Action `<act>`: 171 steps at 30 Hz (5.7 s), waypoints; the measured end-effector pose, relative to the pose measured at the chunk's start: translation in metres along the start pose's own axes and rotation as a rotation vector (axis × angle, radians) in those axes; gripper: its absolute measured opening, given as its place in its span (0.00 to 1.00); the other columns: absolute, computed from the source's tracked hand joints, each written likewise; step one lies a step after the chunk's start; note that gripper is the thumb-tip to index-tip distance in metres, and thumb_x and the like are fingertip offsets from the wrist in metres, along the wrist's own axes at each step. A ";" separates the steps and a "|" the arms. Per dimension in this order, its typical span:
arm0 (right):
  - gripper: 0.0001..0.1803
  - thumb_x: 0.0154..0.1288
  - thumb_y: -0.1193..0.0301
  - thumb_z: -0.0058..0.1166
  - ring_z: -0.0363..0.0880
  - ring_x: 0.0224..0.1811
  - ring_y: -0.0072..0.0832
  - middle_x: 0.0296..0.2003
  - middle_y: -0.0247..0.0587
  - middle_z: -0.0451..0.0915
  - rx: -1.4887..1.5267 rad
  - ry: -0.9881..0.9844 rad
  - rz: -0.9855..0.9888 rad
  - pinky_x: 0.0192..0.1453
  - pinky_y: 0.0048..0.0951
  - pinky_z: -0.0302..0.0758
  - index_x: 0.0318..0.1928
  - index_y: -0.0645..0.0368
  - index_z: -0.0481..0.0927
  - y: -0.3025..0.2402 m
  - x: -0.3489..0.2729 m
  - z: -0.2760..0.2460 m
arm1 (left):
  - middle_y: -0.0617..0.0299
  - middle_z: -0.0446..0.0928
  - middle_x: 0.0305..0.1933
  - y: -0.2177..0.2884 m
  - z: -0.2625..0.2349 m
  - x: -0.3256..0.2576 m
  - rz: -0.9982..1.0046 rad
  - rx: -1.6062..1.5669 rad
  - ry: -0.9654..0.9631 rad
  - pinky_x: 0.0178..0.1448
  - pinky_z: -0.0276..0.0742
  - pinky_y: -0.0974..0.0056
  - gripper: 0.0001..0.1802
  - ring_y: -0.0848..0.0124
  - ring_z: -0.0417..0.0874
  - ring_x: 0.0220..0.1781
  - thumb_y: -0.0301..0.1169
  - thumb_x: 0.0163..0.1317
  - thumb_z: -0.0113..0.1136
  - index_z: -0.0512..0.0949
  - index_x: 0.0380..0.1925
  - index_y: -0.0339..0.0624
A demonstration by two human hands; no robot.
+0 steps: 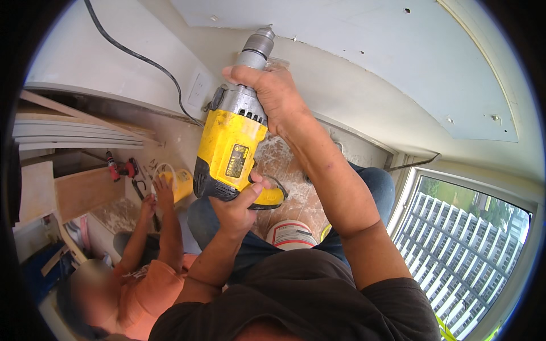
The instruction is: The person positions a white ceiling panel, applies adhesive, and uses a yellow drill to secure it to the ceiling. They also use a red drill and handle screws and a wooden plank during the process.
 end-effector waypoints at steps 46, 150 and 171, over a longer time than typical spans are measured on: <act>0.19 0.55 0.68 0.74 0.83 0.23 0.28 0.29 0.42 0.83 0.055 -0.001 -0.014 0.30 0.33 0.84 0.39 0.67 0.80 -0.005 -0.001 0.002 | 0.56 0.83 0.37 0.006 0.008 0.000 -0.010 -0.049 -0.017 0.50 0.84 0.62 0.17 0.67 0.87 0.39 0.09 0.55 0.62 0.77 0.45 0.30; 0.24 0.59 0.63 0.74 0.84 0.26 0.28 0.31 0.43 0.82 0.002 -0.017 0.013 0.32 0.31 0.84 0.45 0.68 0.78 -0.011 0.004 -0.001 | 0.52 0.78 0.40 0.010 0.015 0.001 -0.078 -0.017 -0.003 0.50 0.85 0.53 0.31 0.59 0.84 0.41 0.13 0.51 0.55 0.69 0.60 0.31; 0.30 0.60 0.59 0.73 0.87 0.31 0.37 0.36 0.49 0.84 0.051 -0.025 -0.015 0.38 0.40 0.88 0.51 0.70 0.74 0.025 -0.026 0.015 | 0.62 0.84 0.36 0.016 -0.024 -0.022 0.001 -0.071 -0.024 0.45 0.81 0.66 0.15 0.72 0.85 0.36 0.13 0.52 0.68 0.81 0.41 0.32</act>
Point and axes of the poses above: each hand's wrist, its own x-axis towards the middle knuckle, its own z-axis out of the palm, y = z × x, the point moved 6 cm from there along x, towards the middle knuckle
